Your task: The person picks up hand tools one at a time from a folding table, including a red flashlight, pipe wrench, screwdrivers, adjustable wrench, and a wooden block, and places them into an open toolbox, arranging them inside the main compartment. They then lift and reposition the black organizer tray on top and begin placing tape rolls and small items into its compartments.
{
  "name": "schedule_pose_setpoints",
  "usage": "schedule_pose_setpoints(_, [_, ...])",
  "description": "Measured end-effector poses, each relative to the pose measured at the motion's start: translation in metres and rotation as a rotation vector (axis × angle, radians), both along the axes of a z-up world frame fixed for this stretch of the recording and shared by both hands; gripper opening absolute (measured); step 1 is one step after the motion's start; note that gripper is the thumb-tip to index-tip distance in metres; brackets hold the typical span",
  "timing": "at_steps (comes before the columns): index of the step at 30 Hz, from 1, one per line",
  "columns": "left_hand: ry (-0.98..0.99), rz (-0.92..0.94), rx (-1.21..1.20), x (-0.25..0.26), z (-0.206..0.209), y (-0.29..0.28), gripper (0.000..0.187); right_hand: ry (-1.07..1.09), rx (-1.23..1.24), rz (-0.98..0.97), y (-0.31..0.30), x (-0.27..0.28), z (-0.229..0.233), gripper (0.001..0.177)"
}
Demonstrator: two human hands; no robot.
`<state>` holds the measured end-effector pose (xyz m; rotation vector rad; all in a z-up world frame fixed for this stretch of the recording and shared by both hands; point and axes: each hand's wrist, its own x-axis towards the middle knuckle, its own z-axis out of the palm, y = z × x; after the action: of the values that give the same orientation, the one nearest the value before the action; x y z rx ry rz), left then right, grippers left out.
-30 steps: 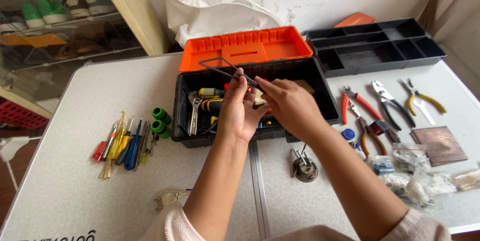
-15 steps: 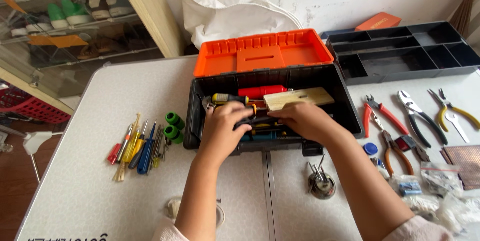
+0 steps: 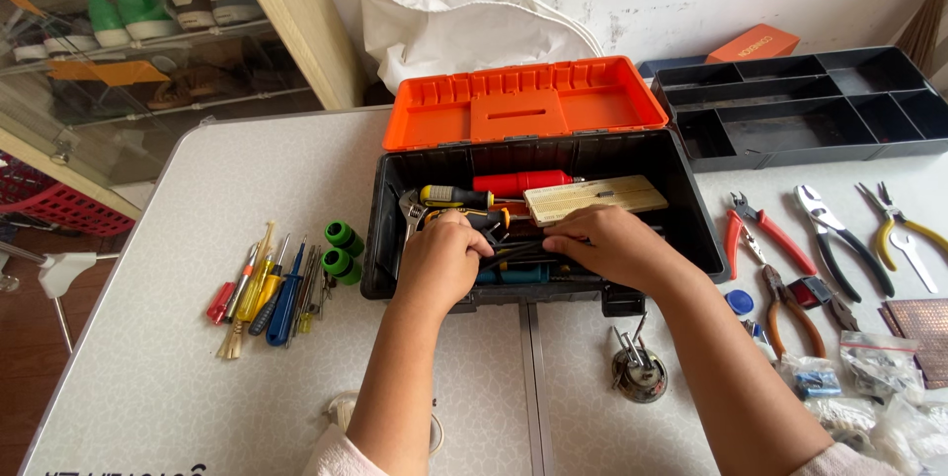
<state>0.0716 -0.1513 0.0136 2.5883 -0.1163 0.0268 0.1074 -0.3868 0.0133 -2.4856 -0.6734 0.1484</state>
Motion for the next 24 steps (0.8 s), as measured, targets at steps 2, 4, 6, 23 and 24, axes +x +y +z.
schedule_pose_setpoints(2, [-0.072,-0.064,-0.023,-0.001,0.006,0.003,0.011,-0.141,0.115,-0.051,-0.001,-0.004,0.004,0.033])
schedule_pose_setpoints(4, [-0.147,-0.108,-0.106,-0.005,0.011,0.005,0.008,-0.178,0.238,-0.124,-0.004,-0.007,0.005,0.032])
schedule_pose_setpoints(6, [-0.227,-0.127,-0.249,-0.009,0.017,0.006,0.012,-0.112,0.368,-0.213,-0.009,-0.010,0.004,0.029])
schedule_pose_setpoints(23, [-0.474,0.046,-0.442,-0.090,0.048,0.092,0.020,0.090,0.084,-0.121,0.000,-0.032,0.023,0.021])
schedule_pose_setpoints(24, [-0.445,0.067,-0.469,-0.098,0.048,0.097,0.020,0.094,0.092,-0.104,0.002,-0.034,0.023,0.021])
